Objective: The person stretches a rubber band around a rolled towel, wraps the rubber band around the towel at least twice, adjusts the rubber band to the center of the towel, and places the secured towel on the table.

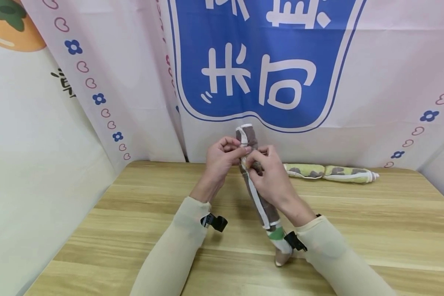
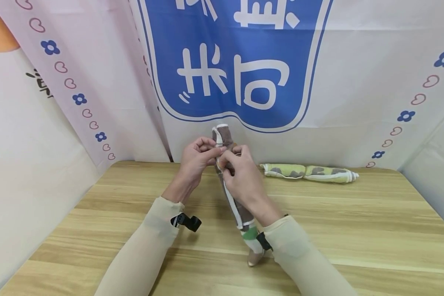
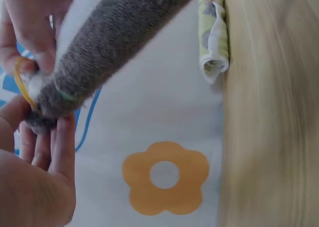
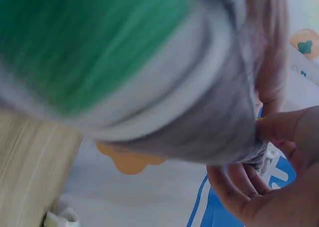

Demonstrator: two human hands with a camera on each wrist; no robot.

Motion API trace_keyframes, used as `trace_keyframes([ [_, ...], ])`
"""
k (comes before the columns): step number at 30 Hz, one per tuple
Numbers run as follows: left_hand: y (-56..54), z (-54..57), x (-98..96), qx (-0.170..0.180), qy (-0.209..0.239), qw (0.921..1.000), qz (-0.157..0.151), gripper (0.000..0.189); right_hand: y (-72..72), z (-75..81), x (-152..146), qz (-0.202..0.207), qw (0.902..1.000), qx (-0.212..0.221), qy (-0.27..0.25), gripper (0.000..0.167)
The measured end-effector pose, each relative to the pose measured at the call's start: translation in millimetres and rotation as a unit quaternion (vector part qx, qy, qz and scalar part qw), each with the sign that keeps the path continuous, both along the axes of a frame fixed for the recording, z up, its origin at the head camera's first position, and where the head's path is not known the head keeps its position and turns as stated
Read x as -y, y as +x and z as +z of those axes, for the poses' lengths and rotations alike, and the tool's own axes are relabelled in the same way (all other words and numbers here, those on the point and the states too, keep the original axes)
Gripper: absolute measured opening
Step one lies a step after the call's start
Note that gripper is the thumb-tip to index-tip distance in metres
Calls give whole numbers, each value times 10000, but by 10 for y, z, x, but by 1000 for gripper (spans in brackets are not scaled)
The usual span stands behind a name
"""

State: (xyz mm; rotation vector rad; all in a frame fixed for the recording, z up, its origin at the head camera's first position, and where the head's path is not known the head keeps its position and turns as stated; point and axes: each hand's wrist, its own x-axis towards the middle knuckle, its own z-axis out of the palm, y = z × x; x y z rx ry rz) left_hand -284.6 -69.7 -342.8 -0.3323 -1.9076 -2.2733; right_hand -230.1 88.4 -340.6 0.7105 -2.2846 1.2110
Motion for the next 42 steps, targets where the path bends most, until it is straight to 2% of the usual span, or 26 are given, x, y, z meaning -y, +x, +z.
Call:
trace_keyframes([
  [2,21,15,-15,-106,-189,9996,192,20,9,-18,20,-220,9989,-302,271,20],
  [5,54,48,-46,-318,-474,9972,489,21,24,-20,22,-509,9960,-444,580,17],
  [7,64,57,-57,-397,-579,9954,650,21,30,-8,16,-615,9950,-285,738,13],
  [9,67,56,-58,-447,-598,9945,733,21,34,13,6,-642,9944,51,835,11],
  [11,66,48,-51,-469,-551,9946,744,21,32,36,-6,-595,9934,454,867,16],
  [14,55,34,-39,-509,-449,9958,613,21,21,61,-29,-503,9915,921,769,28],
  [16,43,23,-30,-471,-340,9972,465,20,10,68,-46,-473,9913,1060,614,32],
  [19,12,10,-19,-317,-106,9993,189,21,-15,60,-82,-355,9922,1185,127,30],
  [21,-10,2,-14,-86,61,9999,-1,24,-39,51,-108,-202,9905,1325,-313,28],
  [24,-32,-6,-11,370,178,9989,-229,35,-79,37,-143,71,9816,1662,-940,26],
  [27,-42,-6,-15,764,39,9963,-392,43,-114,28,-173,294,9690,2035,-1369,27],
  [30,-46,-17,-8,867,-187,9947,-522,40,-137,19,-192,452,9579,2353,-1583,27],
  [32,-48,-20,-3,822,-322,9948,-508,37,-150,8,-202,515,9547,2449,-1610,27],
  [34,-46,-28,3,750,-378,9956,-416,32,-160,-12,-199,560,9584,2336,-1544,25],
  [36,-36,-29,1,690,-426,9964,-240,29,-158,-33,-183,531,9683,2041,-1341,21],
  [40,-2,-19,-35,570,-375,9977,31,26,-135,-57,-127,351,9919,1018,-671,17],
  [42,15,-10,-56,499,-376,9979,157,24,-105,-57,-94,218,9977,562,-295,19],
])
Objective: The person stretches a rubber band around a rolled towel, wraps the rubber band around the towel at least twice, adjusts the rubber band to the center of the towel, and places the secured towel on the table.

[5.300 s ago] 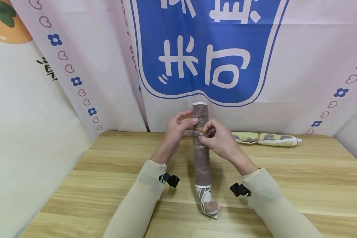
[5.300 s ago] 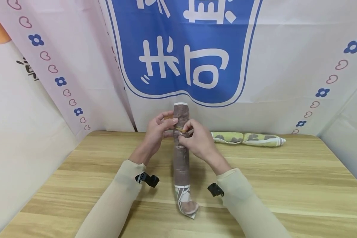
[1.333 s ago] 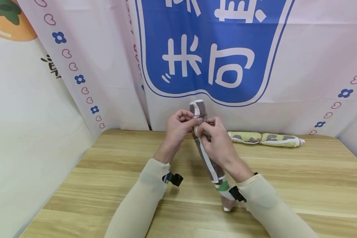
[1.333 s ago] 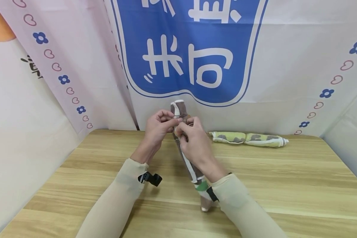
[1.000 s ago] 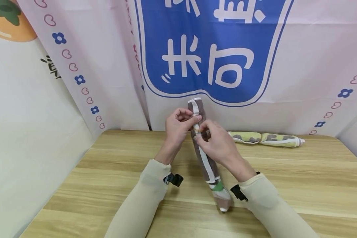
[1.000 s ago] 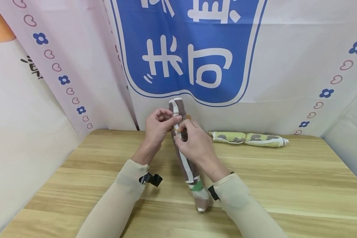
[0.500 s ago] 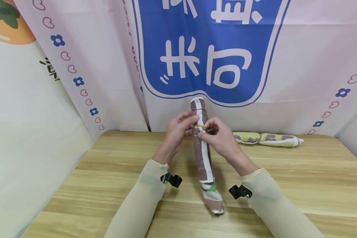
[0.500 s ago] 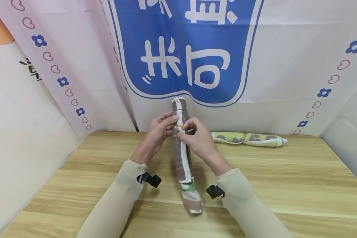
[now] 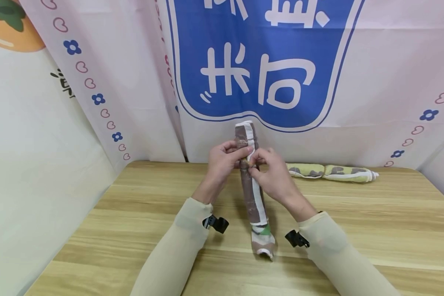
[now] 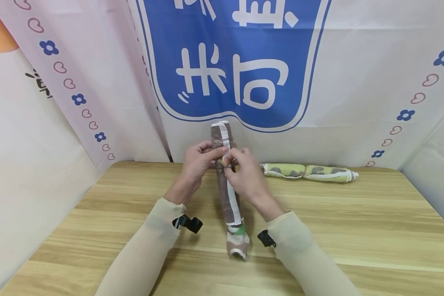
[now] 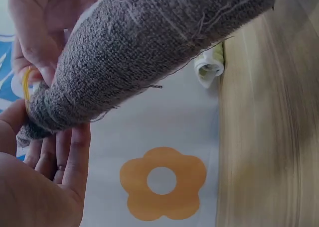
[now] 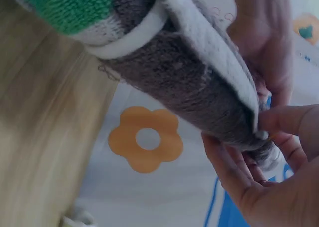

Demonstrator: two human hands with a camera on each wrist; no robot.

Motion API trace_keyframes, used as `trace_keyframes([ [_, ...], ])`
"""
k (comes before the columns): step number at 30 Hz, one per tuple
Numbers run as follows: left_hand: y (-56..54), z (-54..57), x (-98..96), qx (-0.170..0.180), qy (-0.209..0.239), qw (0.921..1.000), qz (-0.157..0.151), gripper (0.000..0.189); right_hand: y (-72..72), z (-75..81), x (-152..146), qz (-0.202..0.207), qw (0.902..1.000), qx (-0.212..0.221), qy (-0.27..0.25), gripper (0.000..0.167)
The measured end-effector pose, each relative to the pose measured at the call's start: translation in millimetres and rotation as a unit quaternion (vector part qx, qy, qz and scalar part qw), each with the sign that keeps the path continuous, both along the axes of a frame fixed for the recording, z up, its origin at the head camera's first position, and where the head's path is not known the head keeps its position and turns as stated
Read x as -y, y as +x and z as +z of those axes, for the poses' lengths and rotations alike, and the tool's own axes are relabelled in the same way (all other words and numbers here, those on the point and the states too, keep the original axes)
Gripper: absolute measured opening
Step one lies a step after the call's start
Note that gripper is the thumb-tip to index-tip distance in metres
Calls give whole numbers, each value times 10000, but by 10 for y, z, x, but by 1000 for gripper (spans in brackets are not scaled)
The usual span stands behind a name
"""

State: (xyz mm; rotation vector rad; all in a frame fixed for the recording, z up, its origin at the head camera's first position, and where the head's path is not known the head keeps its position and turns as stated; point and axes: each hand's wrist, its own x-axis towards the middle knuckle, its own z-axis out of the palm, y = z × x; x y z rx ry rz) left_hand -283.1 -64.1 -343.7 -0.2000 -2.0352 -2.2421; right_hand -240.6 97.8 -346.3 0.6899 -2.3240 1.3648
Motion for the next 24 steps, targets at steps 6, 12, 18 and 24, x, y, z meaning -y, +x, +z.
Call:
trace_keyframes([
  [6,49,50,-52,-463,-536,9963,490,19,81,-17,78,-605,9879,-997,1024,20],
  [12,73,68,-52,-683,-721,9916,831,21,117,46,76,-947,9841,-522,1408,13],
  [18,54,44,-30,-747,-531,9944,518,24,125,113,52,-996,9841,448,1401,38],
  [24,-24,11,42,-325,196,9967,-723,20,68,130,-36,-417,9933,1061,176,29],
])
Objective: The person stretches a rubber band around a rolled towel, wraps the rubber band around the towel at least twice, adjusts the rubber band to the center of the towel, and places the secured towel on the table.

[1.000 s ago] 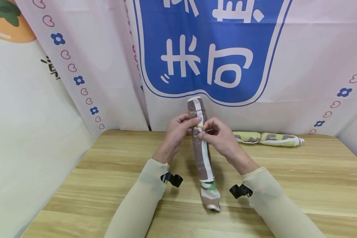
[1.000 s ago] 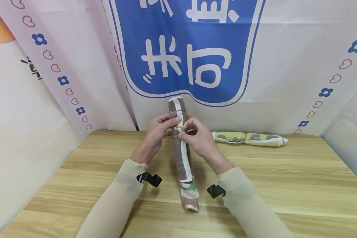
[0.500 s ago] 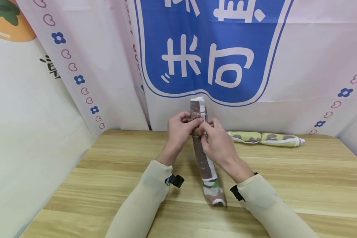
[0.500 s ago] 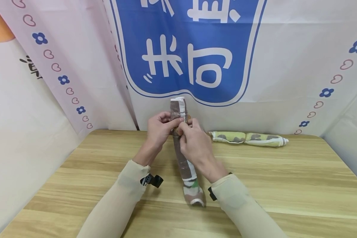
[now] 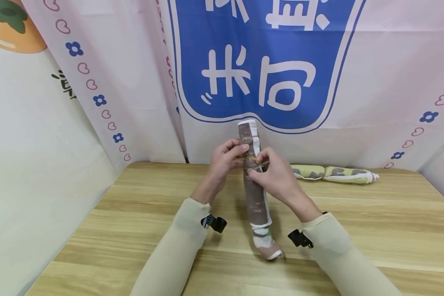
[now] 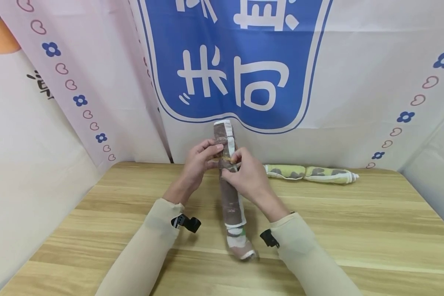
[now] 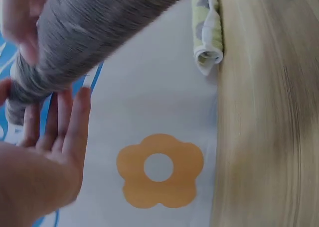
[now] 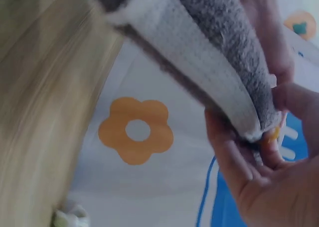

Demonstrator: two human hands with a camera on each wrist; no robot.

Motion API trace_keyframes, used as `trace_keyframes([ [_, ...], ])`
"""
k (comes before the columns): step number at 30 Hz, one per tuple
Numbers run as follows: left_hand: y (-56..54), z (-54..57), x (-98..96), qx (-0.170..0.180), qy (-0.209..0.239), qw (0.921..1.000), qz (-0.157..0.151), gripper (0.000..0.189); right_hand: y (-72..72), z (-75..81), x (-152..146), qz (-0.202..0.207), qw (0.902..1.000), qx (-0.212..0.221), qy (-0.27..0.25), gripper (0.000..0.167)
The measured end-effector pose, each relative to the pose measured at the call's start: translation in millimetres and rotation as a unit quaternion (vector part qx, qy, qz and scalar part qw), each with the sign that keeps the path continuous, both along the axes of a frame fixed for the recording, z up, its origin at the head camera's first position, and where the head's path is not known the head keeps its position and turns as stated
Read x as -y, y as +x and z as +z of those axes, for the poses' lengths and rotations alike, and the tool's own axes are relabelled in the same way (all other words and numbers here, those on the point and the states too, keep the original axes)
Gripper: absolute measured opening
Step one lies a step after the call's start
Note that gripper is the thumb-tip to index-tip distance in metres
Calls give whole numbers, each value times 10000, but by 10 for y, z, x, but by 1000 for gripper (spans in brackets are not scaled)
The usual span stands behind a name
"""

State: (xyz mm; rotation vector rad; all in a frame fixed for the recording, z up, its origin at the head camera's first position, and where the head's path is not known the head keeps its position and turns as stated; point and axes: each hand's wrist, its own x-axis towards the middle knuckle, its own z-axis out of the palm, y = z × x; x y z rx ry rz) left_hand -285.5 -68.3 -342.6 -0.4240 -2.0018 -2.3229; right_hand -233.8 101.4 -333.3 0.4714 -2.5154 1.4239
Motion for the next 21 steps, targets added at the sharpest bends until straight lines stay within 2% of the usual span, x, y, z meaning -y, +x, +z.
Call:
trace_keyframes([
  [2,-16,-8,30,105,54,9995,-305,25,-31,-6,-29,296,9978,297,-516,27],
  [4,-31,-15,53,164,104,9988,-454,27,-53,-9,-50,561,9924,589,-928,27],
  [6,-43,-22,66,211,198,9986,-440,25,-69,-12,-63,740,9866,830,-1192,27],
  [8,-48,-25,70,231,291,9988,-309,21,-69,-12,-68,815,9854,866,-1216,25],
  [10,-48,-27,66,241,334,9991,-96,20,-60,-12,-60,789,9899,603,-1010,23],
  [13,-35,-22,52,213,255,9993,161,22,-41,-19,-34,613,9968,-92,-507,19],
  [16,-15,-10,37,164,96,9993,331,23,-10,-20,2,441,9964,-719,-87,20],
  [21,12,6,21,176,-43,9987,479,23,27,-20,34,343,9933,-1085,209,23],
])
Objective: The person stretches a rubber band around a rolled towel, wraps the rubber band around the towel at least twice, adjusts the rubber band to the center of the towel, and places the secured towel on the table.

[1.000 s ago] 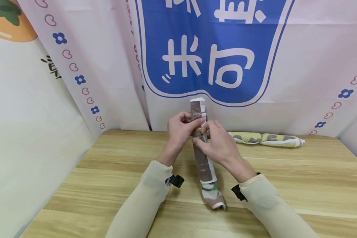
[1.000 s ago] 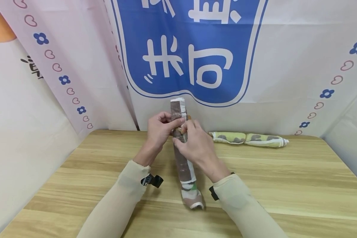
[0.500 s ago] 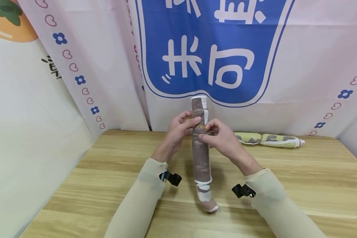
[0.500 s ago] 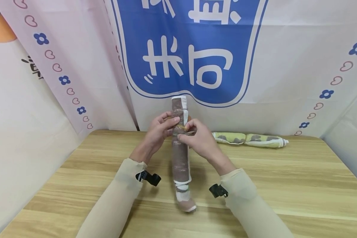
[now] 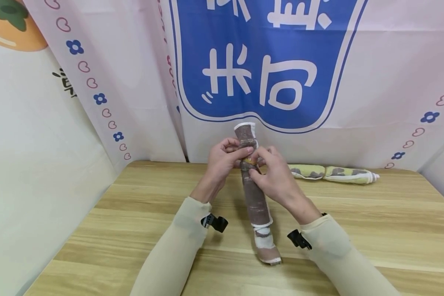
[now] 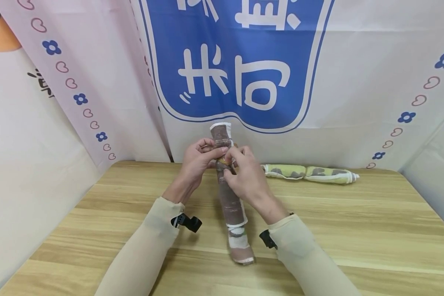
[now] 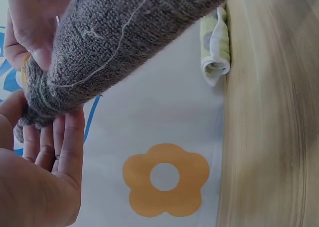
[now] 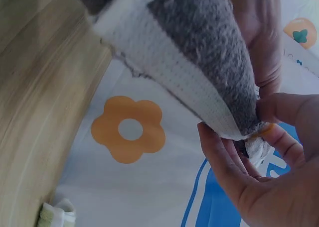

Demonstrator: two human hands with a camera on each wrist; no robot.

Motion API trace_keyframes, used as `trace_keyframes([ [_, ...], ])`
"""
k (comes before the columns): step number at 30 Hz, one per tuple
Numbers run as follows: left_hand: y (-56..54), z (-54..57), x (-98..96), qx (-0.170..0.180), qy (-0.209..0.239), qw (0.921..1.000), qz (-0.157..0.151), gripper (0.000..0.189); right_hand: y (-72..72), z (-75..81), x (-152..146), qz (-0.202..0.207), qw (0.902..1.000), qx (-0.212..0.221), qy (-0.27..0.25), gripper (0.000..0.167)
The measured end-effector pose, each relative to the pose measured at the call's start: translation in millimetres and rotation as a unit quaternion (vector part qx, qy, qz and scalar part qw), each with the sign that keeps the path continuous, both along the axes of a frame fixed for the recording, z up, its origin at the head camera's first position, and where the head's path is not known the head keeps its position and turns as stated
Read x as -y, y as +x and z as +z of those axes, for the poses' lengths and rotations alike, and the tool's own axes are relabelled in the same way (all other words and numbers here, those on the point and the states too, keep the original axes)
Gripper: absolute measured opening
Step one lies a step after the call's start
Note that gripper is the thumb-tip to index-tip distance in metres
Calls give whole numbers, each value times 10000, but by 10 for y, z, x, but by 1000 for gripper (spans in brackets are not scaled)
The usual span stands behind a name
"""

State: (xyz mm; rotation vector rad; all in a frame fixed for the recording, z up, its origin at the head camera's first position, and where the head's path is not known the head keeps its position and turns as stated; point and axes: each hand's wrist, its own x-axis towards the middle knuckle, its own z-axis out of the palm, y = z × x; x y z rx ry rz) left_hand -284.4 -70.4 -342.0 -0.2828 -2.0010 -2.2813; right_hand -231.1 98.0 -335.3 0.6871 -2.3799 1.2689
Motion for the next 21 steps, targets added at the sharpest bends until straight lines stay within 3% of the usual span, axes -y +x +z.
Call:
trace_keyframes([
  [6,15,9,-9,12,-106,9999,117,24,-28,-19,1,110,9996,159,-206,24],
  [12,24,19,-36,-45,-126,9995,272,25,-9,-33,37,8,9997,-227,56,25],
  [17,51,40,-65,-232,-326,9970,669,25,12,-35,53,-491,9964,-454,526,16],
  [19,63,45,-71,-331,-450,9948,852,25,27,-24,61,-805,9932,-318,779,10],
  [21,69,48,-70,-392,-566,9933,924,26,40,-4,68,-1062,9891,-17,1023,15],
])
